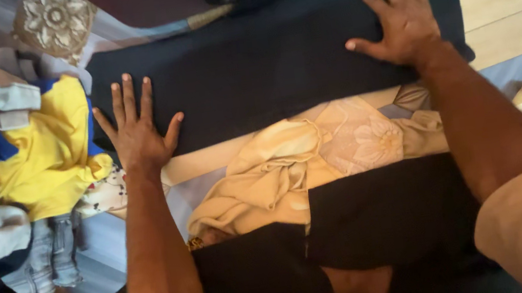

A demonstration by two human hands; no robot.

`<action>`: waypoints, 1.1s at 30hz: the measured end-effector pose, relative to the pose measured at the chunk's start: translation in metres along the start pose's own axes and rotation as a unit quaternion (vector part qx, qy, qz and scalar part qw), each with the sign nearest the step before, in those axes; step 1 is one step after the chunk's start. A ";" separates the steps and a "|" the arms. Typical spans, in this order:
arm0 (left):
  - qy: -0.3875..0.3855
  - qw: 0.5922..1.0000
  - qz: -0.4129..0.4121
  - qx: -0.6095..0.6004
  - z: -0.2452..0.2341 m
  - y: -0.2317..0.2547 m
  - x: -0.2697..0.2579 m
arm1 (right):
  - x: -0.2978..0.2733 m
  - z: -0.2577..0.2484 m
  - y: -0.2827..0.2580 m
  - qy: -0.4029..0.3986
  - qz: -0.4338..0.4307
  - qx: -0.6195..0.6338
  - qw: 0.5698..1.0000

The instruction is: The person folds a dark t-shirt and a light-colored button-up shirt on the floor. They smooth the garments, fold them into compact rectangles, and place the folded t-shirt into an open suitcase. The person then begins folding the second shirt.

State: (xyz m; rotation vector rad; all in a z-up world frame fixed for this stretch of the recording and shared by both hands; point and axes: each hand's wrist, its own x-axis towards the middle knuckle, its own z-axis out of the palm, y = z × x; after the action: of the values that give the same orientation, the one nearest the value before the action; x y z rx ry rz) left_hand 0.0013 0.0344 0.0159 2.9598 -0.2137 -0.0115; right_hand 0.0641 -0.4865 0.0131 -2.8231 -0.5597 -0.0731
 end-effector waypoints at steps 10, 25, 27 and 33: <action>-0.023 0.999 0.002 0.029 0.004 -0.001 0.005 | 0.006 0.003 0.008 -0.013 0.002 -0.019 1.000; 0.140 0.982 0.113 0.049 -0.005 0.093 0.004 | -0.011 -0.012 -0.079 0.058 0.075 0.037 0.995; 0.118 0.975 0.184 -0.035 -0.003 0.128 0.003 | -0.010 -0.008 -0.091 0.026 0.024 0.040 0.999; 0.083 0.931 0.347 0.072 0.023 0.182 -0.028 | -0.017 0.012 -0.090 -0.033 0.024 0.004 0.999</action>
State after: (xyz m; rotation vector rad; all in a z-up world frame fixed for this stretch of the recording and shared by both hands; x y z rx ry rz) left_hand -0.0524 -0.1431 0.0242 2.8191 -1.2577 0.3563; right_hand 0.0140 -0.4094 0.0221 -2.8376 -0.5036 0.0317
